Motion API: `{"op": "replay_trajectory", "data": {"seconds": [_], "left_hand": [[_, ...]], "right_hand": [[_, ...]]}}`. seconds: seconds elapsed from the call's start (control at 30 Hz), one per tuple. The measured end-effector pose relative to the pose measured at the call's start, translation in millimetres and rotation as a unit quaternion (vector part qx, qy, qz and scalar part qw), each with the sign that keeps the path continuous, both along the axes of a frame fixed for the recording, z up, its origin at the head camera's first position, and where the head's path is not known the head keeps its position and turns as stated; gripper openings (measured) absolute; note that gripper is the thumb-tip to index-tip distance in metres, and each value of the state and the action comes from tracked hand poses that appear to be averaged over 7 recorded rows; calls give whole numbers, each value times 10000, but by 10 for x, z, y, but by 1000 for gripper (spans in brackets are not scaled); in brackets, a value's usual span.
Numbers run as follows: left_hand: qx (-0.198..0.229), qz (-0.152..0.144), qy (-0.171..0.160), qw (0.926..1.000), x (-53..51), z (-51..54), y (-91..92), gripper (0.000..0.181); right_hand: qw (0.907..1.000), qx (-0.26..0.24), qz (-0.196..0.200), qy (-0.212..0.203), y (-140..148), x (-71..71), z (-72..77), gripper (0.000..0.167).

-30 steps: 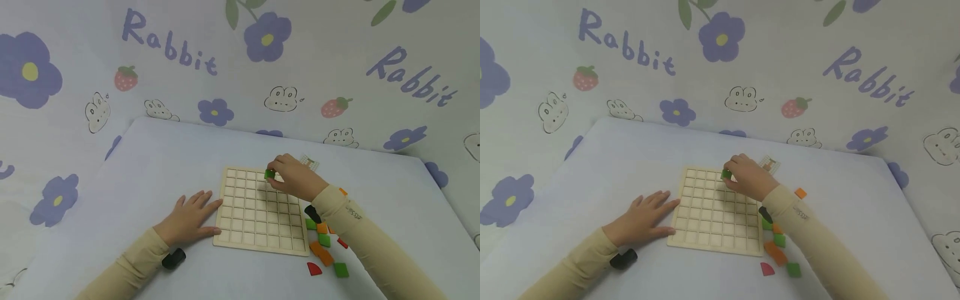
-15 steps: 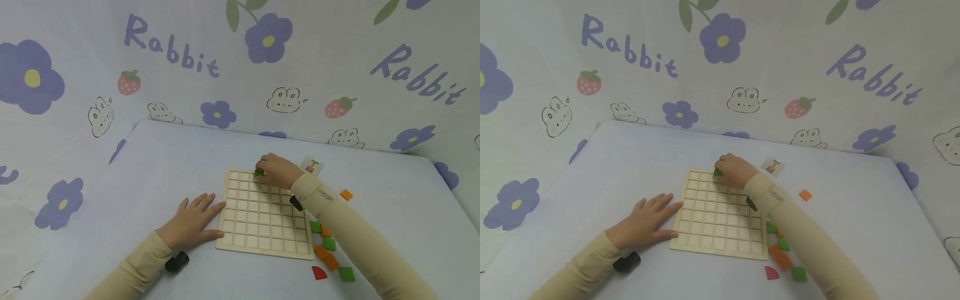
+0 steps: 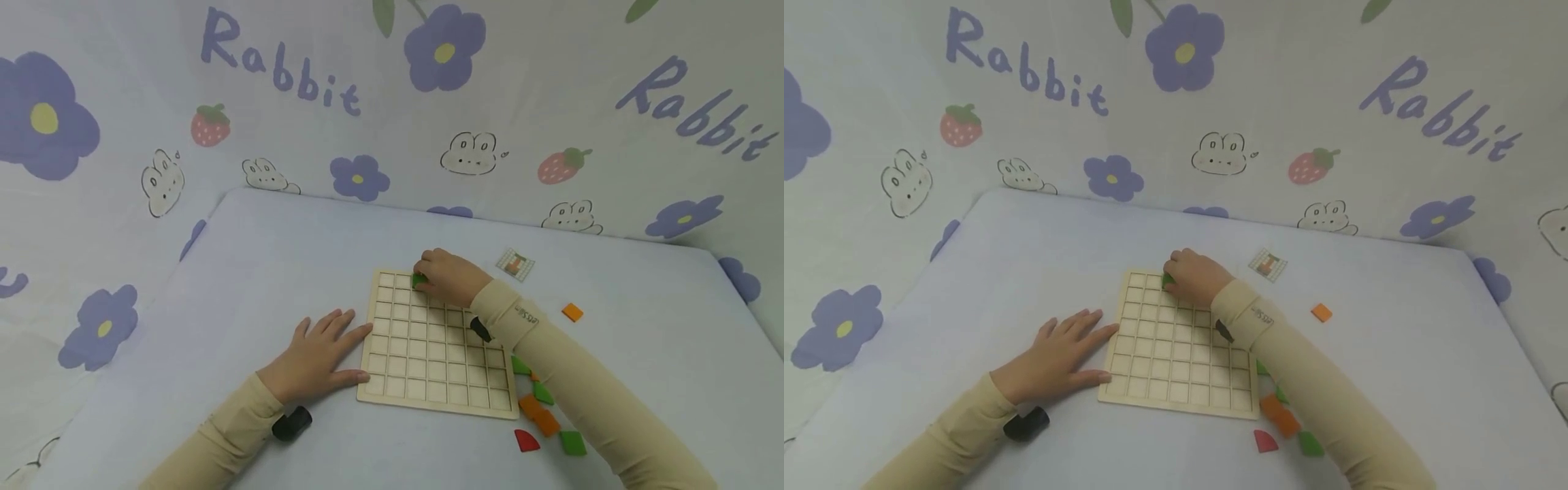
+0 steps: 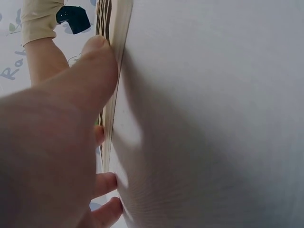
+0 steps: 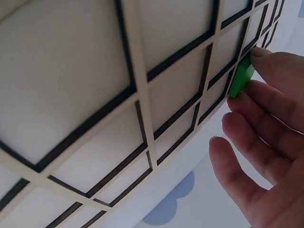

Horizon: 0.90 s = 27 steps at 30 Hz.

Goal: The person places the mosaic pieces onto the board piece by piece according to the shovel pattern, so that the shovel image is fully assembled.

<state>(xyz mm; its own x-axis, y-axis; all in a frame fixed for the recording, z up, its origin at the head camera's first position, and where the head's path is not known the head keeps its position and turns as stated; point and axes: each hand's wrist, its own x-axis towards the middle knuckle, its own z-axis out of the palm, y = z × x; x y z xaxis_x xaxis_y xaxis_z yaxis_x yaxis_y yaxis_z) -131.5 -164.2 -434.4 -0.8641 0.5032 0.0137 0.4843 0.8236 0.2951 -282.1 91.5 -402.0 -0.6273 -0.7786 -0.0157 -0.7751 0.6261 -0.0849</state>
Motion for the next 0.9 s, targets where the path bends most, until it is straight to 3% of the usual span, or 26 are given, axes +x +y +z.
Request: {"op": "replay_trajectory", "data": {"seconds": [0.43,0.9], "left_hand": [[-65,29,-3,10000,-5,-53,-2,73],[-44,-2,-164,9999,-10,62,8,71]], "right_hand": [[9998,-50,63,181,4,27,-5,20],[9994,121,10,329,16,-12,-22,20]]}}
